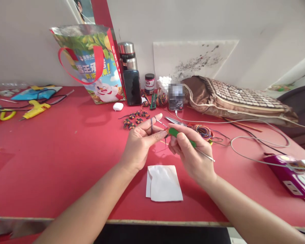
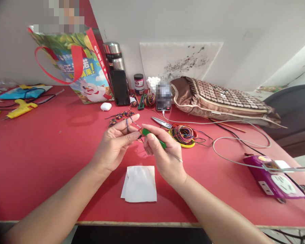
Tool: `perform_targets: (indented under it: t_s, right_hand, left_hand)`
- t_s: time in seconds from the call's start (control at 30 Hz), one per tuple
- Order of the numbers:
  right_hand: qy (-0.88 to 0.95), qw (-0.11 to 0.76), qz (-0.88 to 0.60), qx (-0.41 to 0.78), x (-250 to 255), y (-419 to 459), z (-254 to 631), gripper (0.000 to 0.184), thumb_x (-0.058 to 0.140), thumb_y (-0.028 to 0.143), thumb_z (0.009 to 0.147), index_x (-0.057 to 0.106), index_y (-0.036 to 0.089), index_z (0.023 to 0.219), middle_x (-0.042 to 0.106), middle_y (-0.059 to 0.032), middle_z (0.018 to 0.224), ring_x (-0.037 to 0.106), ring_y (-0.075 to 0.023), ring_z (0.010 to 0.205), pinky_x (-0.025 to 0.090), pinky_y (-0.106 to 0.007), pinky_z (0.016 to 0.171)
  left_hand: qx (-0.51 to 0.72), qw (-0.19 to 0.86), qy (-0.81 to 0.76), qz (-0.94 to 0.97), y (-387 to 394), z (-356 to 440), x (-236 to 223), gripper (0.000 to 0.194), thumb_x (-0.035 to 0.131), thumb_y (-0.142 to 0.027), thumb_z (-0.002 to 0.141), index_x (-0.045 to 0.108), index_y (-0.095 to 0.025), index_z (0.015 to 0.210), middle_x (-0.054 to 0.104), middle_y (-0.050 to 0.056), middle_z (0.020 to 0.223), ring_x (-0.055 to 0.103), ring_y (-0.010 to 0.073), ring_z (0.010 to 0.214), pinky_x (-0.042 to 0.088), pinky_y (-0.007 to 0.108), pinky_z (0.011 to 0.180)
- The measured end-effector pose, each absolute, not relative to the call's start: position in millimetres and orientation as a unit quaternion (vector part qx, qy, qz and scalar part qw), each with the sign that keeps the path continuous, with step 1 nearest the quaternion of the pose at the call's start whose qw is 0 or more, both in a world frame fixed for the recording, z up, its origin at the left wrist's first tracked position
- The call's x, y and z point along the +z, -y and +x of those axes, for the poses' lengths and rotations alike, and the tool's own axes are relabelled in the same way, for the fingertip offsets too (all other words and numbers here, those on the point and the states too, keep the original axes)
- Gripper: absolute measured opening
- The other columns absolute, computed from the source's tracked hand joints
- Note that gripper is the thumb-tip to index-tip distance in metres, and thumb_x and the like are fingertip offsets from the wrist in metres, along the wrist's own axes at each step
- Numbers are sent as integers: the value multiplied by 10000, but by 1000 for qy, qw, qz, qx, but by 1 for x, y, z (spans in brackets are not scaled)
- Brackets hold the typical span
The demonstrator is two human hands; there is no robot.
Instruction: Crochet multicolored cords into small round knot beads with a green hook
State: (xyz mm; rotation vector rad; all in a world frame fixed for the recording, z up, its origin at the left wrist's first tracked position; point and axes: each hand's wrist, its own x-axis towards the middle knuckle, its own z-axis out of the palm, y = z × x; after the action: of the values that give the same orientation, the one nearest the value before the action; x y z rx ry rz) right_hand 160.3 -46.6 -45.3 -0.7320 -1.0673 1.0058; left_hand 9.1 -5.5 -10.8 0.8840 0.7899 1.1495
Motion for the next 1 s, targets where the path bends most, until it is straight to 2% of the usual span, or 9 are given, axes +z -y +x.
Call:
perform_targets:
  t_s: [0.1,0.23,0.3,0.57,0.8,0.9,1.0]
  right_hand:
    - [367,653,-281,599,-38,40,164,208,830,408,976,878,239,1086,624,34,693,402,-64,511,475,-218,514]
    - [288,583,-235,723,-40,30,174,272,821,449,968,851,184,914,441,96,547,168,-39,425,331,-144,374]
    - [265,557,-209,758,-45,26,179,282,808,430,981,828,174,865,385,117,516,113,-29,400,293,-119,343]
    - [247,507,-181,806,-49,20,190,361,767,418,1015,804,160,766,430,116,432,122,-12,318,297,-107,299]
    - [262,519,-214,785,-44,19,195,355,931,438,862,807,151,694,489,97,421,129,7,318,261,-106,286]
    - [273,518,-237,775,-42,19,197,370,943,459,843,800,155,688,488,93,414,149,-1,318,251,-123,282]
    - [297,533,-263,748,-41,19,198,415,925,492,850,770,158,659,462,90,400,173,-13,318,234,-141,285]
  left_hand:
    - [495,683,-341,415,3,5,-9,434,978,-205,709,874,-220,1130,772,-24,792,715,136,823,557,308,900]
    - [459,714,-309,428,3,2,-9,435,959,-152,721,879,-238,1140,732,-40,794,723,125,804,568,302,898]
    - [445,720,-301,440,3,2,-9,422,949,-145,740,878,-230,1148,712,-42,780,725,124,791,566,296,884]
    - [376,735,-272,494,9,1,-7,447,892,-142,799,848,-206,1239,745,-8,854,726,133,828,564,262,821]
    - [367,721,-288,513,13,1,-2,438,858,-135,783,843,-185,1218,728,3,875,730,153,858,554,275,813]
    - [367,706,-306,522,14,1,-2,475,843,-144,786,827,-181,1259,722,7,875,723,159,844,537,271,763]
    - [371,694,-311,533,14,0,-3,490,825,-140,801,810,-171,1289,732,7,873,720,153,840,547,275,792]
